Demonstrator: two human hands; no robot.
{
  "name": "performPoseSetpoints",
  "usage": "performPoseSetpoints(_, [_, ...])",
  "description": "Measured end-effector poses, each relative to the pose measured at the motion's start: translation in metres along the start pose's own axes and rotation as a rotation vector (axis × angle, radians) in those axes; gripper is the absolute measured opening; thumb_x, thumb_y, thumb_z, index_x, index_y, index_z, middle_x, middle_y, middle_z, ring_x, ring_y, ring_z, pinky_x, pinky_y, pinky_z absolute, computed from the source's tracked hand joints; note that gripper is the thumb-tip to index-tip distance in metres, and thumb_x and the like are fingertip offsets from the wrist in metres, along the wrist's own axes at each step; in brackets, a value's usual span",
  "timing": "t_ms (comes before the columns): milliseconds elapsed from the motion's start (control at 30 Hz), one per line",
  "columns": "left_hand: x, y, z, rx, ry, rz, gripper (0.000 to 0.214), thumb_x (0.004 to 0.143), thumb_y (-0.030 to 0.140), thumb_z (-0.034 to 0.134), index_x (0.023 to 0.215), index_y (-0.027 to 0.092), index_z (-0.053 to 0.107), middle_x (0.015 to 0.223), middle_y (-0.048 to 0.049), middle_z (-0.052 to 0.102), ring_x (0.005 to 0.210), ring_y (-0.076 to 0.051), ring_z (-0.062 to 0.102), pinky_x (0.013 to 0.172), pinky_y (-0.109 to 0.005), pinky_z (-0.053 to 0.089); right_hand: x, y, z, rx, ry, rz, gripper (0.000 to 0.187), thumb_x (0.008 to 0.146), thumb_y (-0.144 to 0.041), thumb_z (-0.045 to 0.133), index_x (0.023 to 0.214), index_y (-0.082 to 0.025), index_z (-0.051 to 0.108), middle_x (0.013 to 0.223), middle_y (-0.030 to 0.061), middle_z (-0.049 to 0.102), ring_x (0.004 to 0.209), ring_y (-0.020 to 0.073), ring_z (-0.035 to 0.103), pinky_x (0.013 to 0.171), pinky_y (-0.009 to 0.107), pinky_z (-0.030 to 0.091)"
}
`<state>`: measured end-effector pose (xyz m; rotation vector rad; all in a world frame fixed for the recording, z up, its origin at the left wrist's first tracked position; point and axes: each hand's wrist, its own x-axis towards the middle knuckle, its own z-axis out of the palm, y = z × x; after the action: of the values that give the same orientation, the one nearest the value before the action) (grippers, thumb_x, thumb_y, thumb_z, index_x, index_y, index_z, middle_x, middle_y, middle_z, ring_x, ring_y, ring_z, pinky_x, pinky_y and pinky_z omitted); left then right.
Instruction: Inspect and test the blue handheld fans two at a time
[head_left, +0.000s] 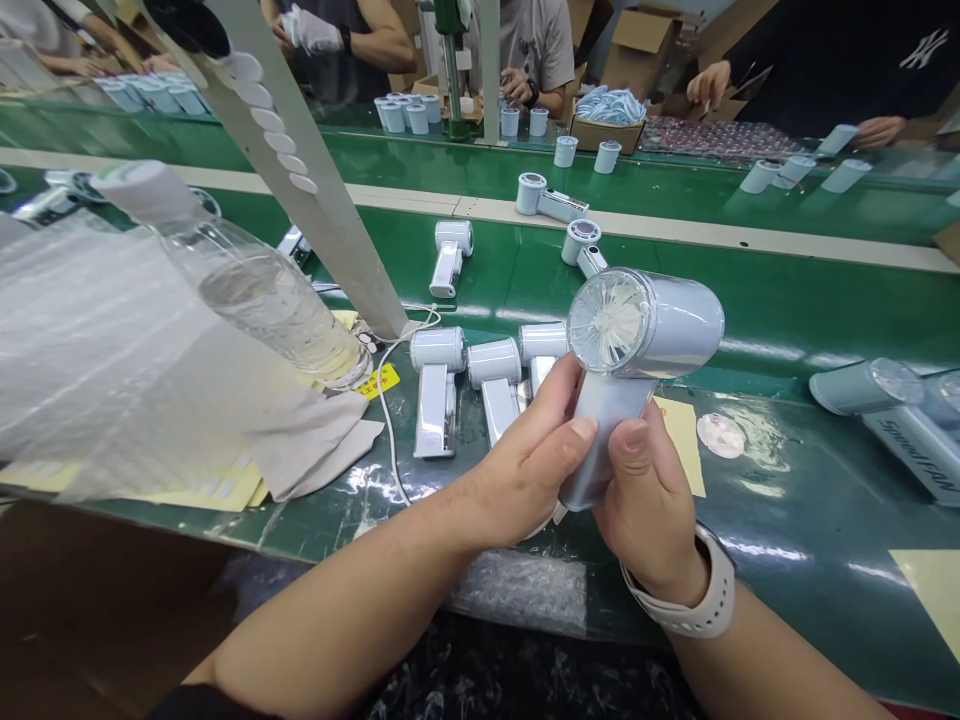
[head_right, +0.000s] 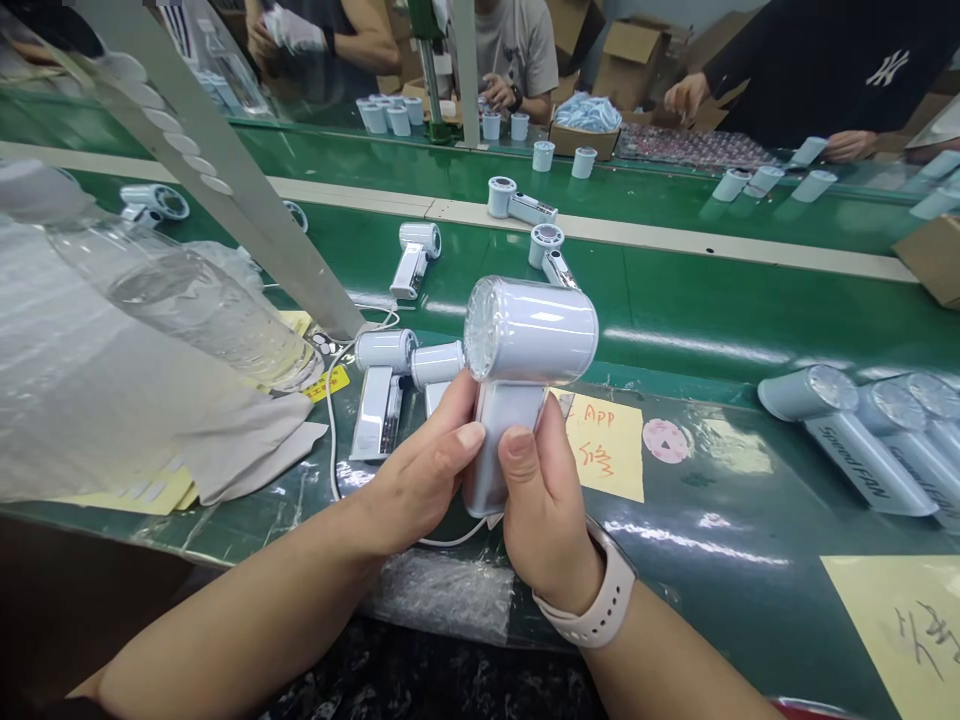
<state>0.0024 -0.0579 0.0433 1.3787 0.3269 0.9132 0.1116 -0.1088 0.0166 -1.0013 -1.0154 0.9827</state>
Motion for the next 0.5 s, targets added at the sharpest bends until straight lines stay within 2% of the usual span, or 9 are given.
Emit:
performPoseSetpoints(167, [0.0001,-0.0013,-0.0015,0.015,-0.030,0.042,0.060,0.099,0.040,0.041,0.153,0.014,0.031,0.157,-0.0129,0.040,0.144,-0.032,0.035,0.121,-0.044,0.030,0.0001,-0.0013,0.0000,0.012,0.005,-0.003,0.041,0.098,-0.056,0.050,0.129,-0.031,0.059,0.127,0.0072,0.065,0.121,0.0279,0.060,0.108,0.051,0.047])
performPoseSetpoints(500, [0.0006,-0.0080,-0.0002,-0.057,-0.016,0.015,0.059,0.097,0.041,0.045,0.149,0.015,0.034,0.150,-0.0143,0.045,0.139,-0.031,0.040,0.117,-0.044,0.032,0.0008,0.0012,-0.0016,0.007,0.006,0.002,0.041,0.097,-0.056,0.051,0.129,-0.032,0.060,0.124,0.0070,0.066,0.117,0.0266,0.062,0.104,0.050,0.049])
